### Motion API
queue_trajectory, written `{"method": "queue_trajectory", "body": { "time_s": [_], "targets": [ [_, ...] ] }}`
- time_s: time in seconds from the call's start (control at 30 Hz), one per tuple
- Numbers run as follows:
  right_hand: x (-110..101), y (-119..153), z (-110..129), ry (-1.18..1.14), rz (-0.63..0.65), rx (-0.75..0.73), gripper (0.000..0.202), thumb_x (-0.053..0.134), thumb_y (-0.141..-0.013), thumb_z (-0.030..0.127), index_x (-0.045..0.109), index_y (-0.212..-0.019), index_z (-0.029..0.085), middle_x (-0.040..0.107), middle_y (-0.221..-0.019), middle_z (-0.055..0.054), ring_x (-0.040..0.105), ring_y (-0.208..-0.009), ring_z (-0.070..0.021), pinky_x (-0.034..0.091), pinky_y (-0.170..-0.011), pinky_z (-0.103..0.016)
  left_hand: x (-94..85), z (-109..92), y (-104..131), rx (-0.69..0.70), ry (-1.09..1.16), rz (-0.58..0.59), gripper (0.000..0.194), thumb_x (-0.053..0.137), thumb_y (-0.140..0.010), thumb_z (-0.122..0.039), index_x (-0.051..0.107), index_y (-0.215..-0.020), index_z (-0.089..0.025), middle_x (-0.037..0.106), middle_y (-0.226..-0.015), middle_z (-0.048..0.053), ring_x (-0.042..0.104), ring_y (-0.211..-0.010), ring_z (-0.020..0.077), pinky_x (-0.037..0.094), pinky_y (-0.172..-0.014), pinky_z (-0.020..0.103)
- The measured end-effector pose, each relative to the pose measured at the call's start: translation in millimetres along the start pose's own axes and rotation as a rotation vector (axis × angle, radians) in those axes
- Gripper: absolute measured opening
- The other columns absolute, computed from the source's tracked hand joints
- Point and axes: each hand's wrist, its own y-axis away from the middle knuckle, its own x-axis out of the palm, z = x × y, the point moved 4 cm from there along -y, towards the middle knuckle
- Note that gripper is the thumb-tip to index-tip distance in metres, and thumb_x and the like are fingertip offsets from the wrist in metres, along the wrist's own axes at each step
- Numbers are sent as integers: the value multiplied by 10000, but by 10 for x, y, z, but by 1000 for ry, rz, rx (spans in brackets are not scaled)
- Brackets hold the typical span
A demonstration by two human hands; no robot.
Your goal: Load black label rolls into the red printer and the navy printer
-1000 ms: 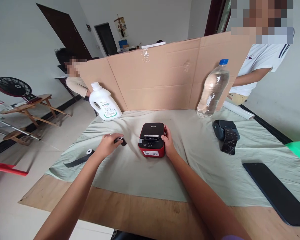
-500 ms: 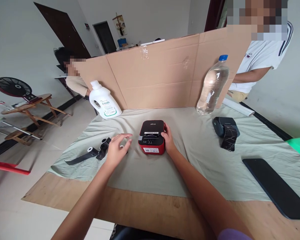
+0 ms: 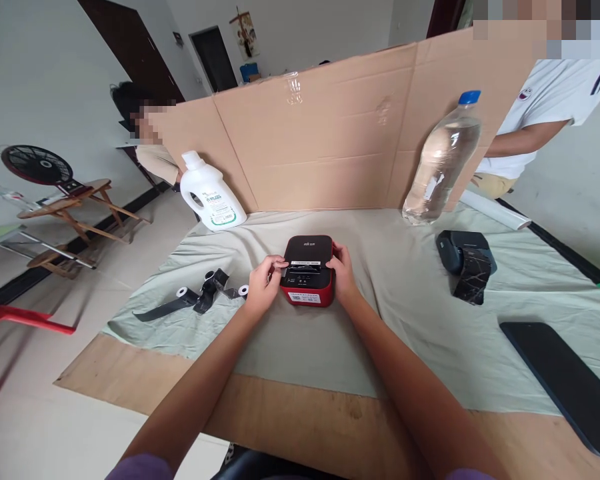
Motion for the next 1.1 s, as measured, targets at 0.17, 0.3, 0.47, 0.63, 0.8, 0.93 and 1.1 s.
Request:
{"method": "queue_trajectory", "body": {
  "time_s": [0.17, 0.3, 0.47, 0.63, 0.8, 0.93, 1.1],
  "targets": [
    [41, 3, 63, -46, -39, 35, 446, 572, -574, 177, 687, -988, 293, 708, -1145, 18, 592, -1157, -246, 470, -1020, -415, 34, 33, 1, 46, 6, -20, 255, 427, -923, -98, 634, -1004, -222, 742, -1009, 39, 704, -967, 188, 519, -886, 322],
    [61, 31, 104, -43, -17, -25, 484, 566, -587, 171, 679, -1045, 282, 705, -1182, 7, 600, -1170, -243, 459, -1031, -416, 64, 46, 66, 50, 11, -69, 265, 399, -954, -135, 643, -1005, -225, 733, -996, 38, 692, -961, 184, 522, -872, 312],
    [50, 21, 117, 49, 6, -78, 485, 564, -623, 210, 645, -1095, 289, 705, -1230, -11, 601, -1203, -264, 451, -1050, -458, 100, 75, 74, 47, 34, -63, 284, 372, -956, -144, 641, -1014, -217, 722, -1008, 46, 682, -968, 181, 529, -877, 316],
    [13, 21, 125, 101, 38, -88, 481, 593, -654, 243, 629, -1132, 289, 688, -1285, -20, 586, -1242, -269, 449, -1080, -469, 110, 67, 53, 24, 13, -62, 296, 358, -940, -141, 638, -999, -216, 721, -1008, 51, 685, -984, 186, 536, -893, 326],
    [-65, 49, 55, 103, 91, -47, 477, 677, -733, 335, 636, -1207, 289, 651, -1366, -22, 547, -1317, -275, 418, -1139, -488, 100, 28, 92, 31, 51, -117, 318, 364, -926, -112, 645, -1033, -213, 729, -1033, 49, 689, -1003, 185, 537, -899, 317],
    [-68, 79, 27, 91, 105, -51, 488, 681, -808, 438, 620, -1271, 295, 618, -1417, -21, 531, -1351, -257, 394, -1173, -475, 102, 5, 138, 26, 50, -82, 357, 361, -975, -146, 642, -1176, -233, 724, -1183, 48, 683, -1106, 192, 523, -987, 346],
    [-53, 41, 31, 162, 73, -31, 520, 617, -876, 596, 585, -1319, 327, 618, -1413, -6, 545, -1343, -235, 405, -1171, -477, 105, -45, 124, 41, 86, -39, 420, 329, -1005, -151, 550, -1352, -240, 607, -1432, 61, 566, -1336, 193, 446, -1140, 395]
  ]
}}
